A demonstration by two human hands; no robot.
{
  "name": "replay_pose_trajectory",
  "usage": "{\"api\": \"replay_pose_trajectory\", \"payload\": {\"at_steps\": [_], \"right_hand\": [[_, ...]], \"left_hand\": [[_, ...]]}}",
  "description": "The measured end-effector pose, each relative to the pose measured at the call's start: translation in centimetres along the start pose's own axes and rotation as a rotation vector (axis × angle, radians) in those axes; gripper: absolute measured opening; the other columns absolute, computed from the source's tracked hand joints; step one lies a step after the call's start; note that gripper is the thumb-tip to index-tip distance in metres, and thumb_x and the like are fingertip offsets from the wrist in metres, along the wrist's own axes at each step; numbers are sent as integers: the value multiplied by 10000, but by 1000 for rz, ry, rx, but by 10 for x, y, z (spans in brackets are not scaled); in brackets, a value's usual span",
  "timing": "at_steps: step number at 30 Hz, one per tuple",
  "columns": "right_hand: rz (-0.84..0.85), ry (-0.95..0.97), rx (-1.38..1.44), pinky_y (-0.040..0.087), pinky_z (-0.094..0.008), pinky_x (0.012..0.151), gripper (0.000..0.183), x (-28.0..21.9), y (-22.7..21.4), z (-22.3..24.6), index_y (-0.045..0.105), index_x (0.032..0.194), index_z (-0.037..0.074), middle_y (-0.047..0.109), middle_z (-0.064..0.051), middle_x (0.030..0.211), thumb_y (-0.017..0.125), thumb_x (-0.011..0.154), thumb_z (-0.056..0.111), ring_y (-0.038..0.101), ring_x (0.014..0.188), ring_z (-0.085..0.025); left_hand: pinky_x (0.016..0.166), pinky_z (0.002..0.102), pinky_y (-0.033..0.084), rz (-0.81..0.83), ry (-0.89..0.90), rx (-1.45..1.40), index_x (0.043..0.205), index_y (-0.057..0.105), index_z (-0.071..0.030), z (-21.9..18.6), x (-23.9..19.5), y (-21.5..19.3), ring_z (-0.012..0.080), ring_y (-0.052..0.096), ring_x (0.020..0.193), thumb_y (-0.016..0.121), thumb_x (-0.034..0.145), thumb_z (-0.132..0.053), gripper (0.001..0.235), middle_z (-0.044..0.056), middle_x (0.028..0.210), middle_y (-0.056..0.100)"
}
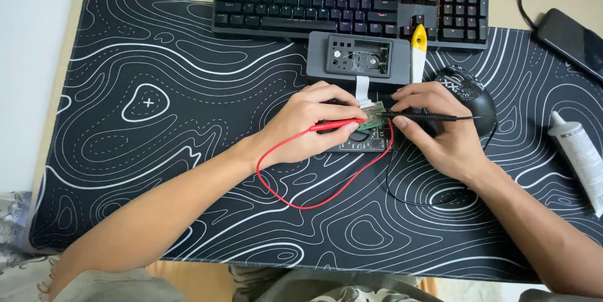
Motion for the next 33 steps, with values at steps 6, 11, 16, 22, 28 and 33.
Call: {"api": "replay_pose_trajectory", "payload": {"at_steps": [6,11,16,22,28,33], "right_hand": [[-1,7,-7,597,-594,1040,192,3,0,5,808,1239,-36,764,-273,1234,796,1058,25,784,1235,-508],[-4,0,-14,600,-576,1034,186,1,0,1,808,1244,-24,763,-256,1242,797,1066,31,783,1246,-489],[-3,4,-26,599,-572,1037,184,1,0,2,815,1235,-28,767,-257,1246,805,1060,27,783,1243,-491],[-15,-5,-12,605,-573,1023,169,1,-1,0,806,1227,-29,760,-260,1244,800,1073,41,785,1246,-488],[-14,-11,-5,603,-594,1034,172,1,0,2,807,1219,-46,763,-279,1229,802,1063,27,783,1234,-515],[-19,-14,-24,600,-579,1048,183,0,0,3,815,1220,-37,767,-259,1243,821,1047,24,783,1251,-497]], "left_hand": [[1129,455,569,-9,6,16,1309,855,-127,-2,0,-1,302,743,1268,758,1108,-205,236,129,1298,793],[1133,443,567,-3,5,5,1307,857,-136,0,0,-1,291,745,1273,749,1112,-220,238,117,1300,798],[1131,436,564,-19,7,23,1307,858,-145,-1,-1,1,284,743,1269,755,1112,-219,233,109,1293,796],[1130,449,569,-16,2,3,1303,860,-144,2,-1,0,296,746,1266,759,1106,-217,233,113,1295,799],[1124,436,567,-18,16,29,1305,859,-148,-2,0,-1,291,748,1267,751,1118,-228,231,107,1295,801],[1108,440,572,-22,3,5,1289,862,-125,-4,1,-2,302,755,1251,760,1111,-211,223,132,1286,805]]}}
Point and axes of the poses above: each hand's wrist, its own x-axis towards the middle knuckle, its own y-axis out of the palm, z = x × y, the point moved 7 cm from there along x, towards the middle knuckle
